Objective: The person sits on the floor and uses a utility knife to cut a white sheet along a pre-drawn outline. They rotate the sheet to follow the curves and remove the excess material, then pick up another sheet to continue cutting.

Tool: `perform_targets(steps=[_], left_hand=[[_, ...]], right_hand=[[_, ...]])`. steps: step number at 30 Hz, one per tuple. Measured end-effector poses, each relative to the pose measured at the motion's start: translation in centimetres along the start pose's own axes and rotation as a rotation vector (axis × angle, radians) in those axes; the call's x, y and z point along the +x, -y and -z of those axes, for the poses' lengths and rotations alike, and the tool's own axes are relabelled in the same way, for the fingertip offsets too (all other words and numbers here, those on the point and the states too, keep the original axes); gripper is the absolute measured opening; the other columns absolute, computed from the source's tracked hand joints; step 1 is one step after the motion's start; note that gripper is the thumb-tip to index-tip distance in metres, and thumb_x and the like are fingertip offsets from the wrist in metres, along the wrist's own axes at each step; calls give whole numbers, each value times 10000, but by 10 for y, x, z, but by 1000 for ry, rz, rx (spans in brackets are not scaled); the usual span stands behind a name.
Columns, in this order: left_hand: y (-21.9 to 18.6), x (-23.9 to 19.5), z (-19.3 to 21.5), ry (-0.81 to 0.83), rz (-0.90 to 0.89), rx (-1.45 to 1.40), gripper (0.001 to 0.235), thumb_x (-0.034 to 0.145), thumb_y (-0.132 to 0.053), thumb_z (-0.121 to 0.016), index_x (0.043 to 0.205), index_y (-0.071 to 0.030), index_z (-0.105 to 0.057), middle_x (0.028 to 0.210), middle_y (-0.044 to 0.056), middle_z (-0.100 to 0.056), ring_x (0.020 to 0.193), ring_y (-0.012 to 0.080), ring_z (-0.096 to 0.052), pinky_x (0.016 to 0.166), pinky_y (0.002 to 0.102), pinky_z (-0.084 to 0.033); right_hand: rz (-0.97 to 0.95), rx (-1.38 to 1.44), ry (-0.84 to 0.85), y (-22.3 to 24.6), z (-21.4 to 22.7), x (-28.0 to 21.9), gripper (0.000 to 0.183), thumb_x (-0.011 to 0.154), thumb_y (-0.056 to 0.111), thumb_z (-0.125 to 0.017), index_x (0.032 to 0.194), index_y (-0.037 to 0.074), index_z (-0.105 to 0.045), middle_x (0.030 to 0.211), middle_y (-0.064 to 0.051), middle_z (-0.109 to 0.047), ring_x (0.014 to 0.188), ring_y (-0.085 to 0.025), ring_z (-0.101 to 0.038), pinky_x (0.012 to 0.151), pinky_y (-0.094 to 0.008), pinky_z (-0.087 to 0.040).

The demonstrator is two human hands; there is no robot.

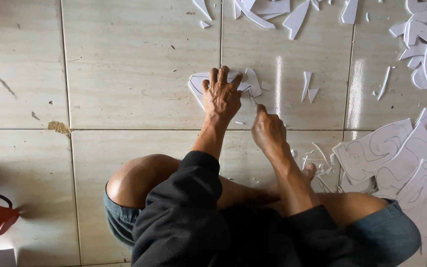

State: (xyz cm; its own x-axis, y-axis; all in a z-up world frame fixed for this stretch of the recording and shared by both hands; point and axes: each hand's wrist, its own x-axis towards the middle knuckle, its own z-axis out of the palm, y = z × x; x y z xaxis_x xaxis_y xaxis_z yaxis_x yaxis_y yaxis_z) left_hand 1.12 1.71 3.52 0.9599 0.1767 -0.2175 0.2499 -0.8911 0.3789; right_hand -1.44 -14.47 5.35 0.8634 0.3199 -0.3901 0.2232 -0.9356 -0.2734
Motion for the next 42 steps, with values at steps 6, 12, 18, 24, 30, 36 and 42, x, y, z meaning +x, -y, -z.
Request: perform_targets(steps=[6,12,18,24,30,36,42], left_hand=[[-2,3,1,-1,24,-20,465,927,-335,-726,1378,-321,-616,1392,94,-482,1285,282,-412,979,492,-429],[5,3,5,-1,22,-33,466,918,-341,-736,1369,-316,-623,1398,73,-485,1285,276,-407,996,515,-419],[5,5,6,19,37,-53,479,913,-344,-740,1375,-311,-618,1424,65,-478,1321,287,-397,1015,544,-409],[3,4,6,22,29,-47,486,911,-343,-739,1380,-306,-619,1432,59,-472,1328,290,-393,1018,549,-406],[3,3,7,3,27,-71,471,903,-319,-746,1362,-295,-640,1413,66,-489,1315,292,-409,1009,539,-413],[4,3,3,-9,34,-35,470,899,-319,-749,1357,-307,-641,1404,54,-494,1313,283,-412,1002,537,-415],[4,2,1,-30,33,-69,468,898,-303,-753,1353,-298,-644,1393,57,-494,1305,290,-409,1001,541,-410]], right_hand=[[-122,30,57,-12,-3,-22,227,1019,99,-419,1152,14,-581,820,-320,-718,816,-530,-733,662,-602,-597],[-127,129,-44,9,12,3,289,1091,235,-382,1243,88,-579,882,-313,-730,876,-531,-727,739,-641,-590],[-18,57,-111,3,5,30,268,1085,208,-407,1239,77,-583,873,-286,-741,862,-507,-737,748,-621,-593],[-8,39,-95,3,7,35,234,1074,217,-423,1200,100,-582,823,-258,-739,851,-485,-745,744,-618,-591],[7,11,-100,-2,-1,40,197,1060,214,-435,1121,100,-584,792,-242,-737,816,-483,-747,707,-604,-593],[33,8,-100,10,11,33,167,1044,103,-437,1080,45,-589,782,-272,-730,802,-486,-748,699,-592,-600],[57,13,-137,10,15,33,159,1047,100,-454,1089,34,-592,785,-278,-728,795,-502,-741,687,-607,-596]])
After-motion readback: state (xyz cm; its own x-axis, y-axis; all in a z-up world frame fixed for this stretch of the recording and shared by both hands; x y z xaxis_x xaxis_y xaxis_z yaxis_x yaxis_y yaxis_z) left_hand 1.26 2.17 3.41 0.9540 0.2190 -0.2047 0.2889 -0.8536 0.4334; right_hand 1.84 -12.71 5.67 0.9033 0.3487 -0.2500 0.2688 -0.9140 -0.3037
